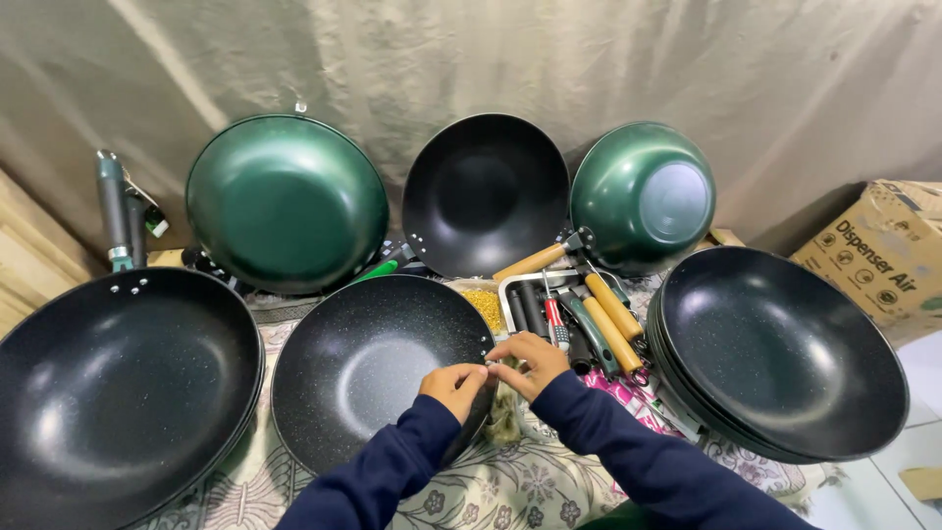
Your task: Assembling handles onto woks and pans using a screwdriver and wiping them clean
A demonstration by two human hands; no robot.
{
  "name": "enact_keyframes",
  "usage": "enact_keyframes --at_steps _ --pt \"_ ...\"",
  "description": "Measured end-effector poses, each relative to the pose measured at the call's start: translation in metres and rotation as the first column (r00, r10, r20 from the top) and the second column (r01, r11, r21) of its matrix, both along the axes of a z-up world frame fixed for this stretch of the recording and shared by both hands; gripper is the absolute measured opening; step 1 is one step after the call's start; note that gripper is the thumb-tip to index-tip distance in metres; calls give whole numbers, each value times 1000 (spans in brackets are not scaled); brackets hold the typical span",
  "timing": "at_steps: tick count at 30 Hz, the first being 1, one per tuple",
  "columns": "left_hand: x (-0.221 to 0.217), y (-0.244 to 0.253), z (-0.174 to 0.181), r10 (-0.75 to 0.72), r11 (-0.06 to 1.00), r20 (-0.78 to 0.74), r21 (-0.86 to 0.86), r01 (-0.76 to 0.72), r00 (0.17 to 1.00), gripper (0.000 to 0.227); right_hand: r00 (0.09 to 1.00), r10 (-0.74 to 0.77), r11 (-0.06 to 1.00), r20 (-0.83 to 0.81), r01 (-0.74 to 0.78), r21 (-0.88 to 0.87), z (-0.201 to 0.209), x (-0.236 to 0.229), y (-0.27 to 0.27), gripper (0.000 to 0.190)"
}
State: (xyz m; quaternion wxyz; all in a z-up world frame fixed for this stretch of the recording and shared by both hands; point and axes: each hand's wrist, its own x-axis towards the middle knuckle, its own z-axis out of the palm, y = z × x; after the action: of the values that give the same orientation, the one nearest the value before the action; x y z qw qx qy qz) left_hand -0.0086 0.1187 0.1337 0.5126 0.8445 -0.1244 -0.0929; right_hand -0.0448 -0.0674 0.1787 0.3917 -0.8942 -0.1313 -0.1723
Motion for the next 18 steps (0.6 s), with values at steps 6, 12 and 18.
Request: enact_keyframes --at_steps 6,12,18 --pt "38 -18 -36 -217 801 -463 -588 -114 859 27 980 -46 986 195 14 165 -5 15 9 14" --pt "37 -18 -25 -271 654 -572 -700 -288 774 25 963 -39 978 268 -19 209 7 16 9 19" --pt "51 -15 -39 -267 735 -566 -643 -215 780 38 944 -55 998 326 38 56 1 19 5 22"
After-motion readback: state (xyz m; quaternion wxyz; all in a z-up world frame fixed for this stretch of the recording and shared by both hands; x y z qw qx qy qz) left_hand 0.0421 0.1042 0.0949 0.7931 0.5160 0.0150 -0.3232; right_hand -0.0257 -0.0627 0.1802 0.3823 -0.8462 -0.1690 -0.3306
